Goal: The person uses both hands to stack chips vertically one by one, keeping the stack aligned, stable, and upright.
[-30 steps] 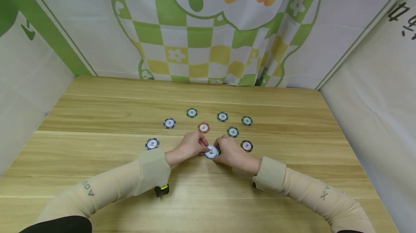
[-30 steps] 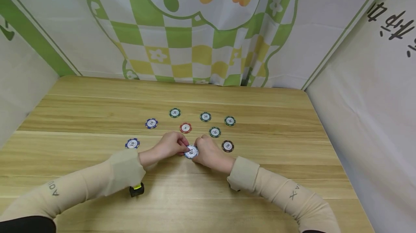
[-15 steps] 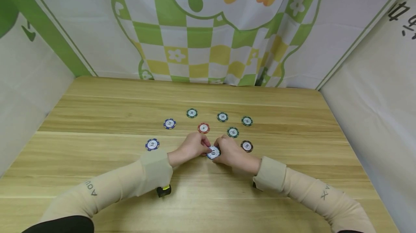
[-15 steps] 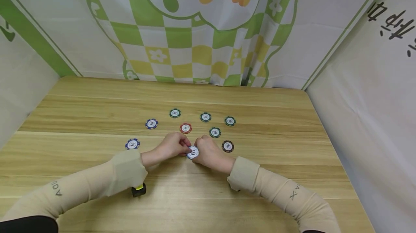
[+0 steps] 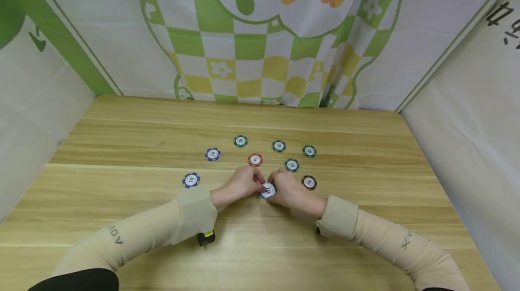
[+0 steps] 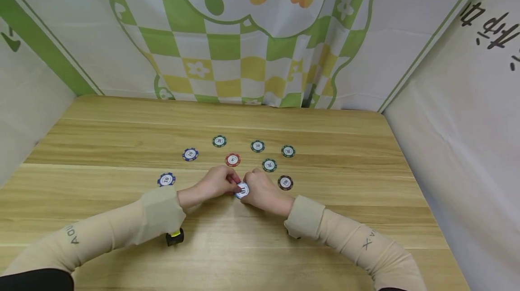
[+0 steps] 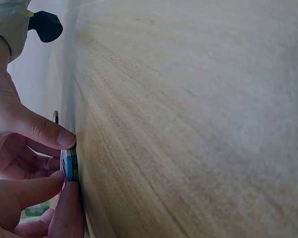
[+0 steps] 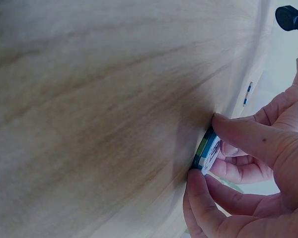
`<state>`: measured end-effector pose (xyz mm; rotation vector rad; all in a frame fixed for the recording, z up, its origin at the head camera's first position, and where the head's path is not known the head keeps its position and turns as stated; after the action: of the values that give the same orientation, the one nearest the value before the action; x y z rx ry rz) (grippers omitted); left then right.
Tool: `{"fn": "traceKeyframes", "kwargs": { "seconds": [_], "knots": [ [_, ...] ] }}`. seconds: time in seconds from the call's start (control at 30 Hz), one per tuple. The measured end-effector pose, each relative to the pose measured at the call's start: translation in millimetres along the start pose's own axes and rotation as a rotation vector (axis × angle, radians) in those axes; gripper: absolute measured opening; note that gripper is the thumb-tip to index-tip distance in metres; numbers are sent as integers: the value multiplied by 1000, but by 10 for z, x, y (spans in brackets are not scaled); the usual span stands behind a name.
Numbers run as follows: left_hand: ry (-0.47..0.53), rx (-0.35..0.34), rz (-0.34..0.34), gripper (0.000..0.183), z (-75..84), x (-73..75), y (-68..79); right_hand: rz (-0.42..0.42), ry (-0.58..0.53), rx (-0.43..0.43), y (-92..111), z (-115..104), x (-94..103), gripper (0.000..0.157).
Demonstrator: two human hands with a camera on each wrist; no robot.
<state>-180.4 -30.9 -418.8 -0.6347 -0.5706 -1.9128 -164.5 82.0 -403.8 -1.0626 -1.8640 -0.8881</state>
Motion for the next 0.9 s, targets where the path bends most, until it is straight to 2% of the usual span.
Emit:
{"fn": "traceKeyframes", "kwargs": {
  "seconds": [0.67,0.9],
  "knots": [
    [-19,0,-18,12,2,-4,-10,-5,7,-2,0,5,6,32],
    [-34,-22,-41,14,1,8,-7,-4,-3,-3,-2,6,-4,31]
  ]
}}
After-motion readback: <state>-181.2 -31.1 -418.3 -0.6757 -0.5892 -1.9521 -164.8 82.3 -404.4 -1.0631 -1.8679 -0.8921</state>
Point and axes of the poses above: each hand's wrist, its own y-axis away from the middle knuckle, its own x-axis out of the back of the hand, z = x × y, the point moved 4 cm from there along -y, towards the middle knuckle, and after that the axes turned 4 degrees about -x, right-handed, at the moved point
